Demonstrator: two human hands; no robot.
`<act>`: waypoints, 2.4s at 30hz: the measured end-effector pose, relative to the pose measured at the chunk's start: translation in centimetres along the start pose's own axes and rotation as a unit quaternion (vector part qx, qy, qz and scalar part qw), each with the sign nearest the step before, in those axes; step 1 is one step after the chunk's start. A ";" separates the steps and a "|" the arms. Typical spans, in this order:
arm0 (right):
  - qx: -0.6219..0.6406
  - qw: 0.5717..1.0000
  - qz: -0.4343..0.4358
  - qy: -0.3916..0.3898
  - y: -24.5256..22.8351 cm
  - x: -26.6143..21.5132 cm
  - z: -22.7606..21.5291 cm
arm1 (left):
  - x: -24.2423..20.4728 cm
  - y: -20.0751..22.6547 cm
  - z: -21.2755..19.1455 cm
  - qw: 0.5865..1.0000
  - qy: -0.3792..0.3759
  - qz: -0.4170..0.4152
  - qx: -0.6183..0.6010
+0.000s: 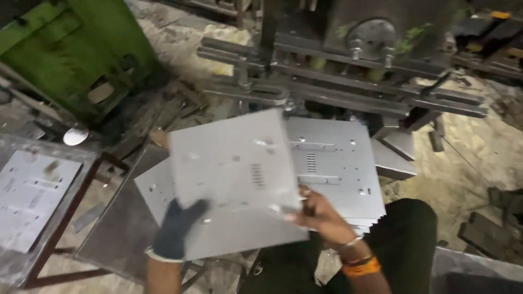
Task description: Stamping and stacking metal plates using an industrial press.
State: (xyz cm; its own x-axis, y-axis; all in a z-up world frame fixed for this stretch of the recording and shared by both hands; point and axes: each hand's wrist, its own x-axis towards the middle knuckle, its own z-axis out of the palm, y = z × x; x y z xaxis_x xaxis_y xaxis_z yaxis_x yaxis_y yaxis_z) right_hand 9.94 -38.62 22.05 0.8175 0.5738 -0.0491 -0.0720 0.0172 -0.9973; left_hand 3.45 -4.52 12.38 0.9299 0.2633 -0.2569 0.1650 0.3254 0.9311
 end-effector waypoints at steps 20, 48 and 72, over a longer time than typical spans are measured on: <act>-0.099 0.935 -0.009 0.339 2.7 6.2 -23.2 | 19.3 -0.2 24.9 0.968 -0.246 -0.009 -0.043; -0.376 0.906 0.086 0.172 -1.6 7.5 -21.5 | 10.6 -0.4 22.1 0.930 -0.298 0.112 -0.184; 0.054 0.928 0.017 0.368 -2.2 0.3 -15.6 | 7.5 2.3 22.4 0.895 -0.301 -0.087 -0.318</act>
State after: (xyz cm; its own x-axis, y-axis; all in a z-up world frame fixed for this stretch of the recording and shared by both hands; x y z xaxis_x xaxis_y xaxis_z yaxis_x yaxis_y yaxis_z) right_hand 19.29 -51.28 23.32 0.9797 -0.1386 -0.1449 -0.1295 0.1143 -0.9850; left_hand 18.18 -22.09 18.42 0.9484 -0.3165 -0.0188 0.2822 0.8156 0.5051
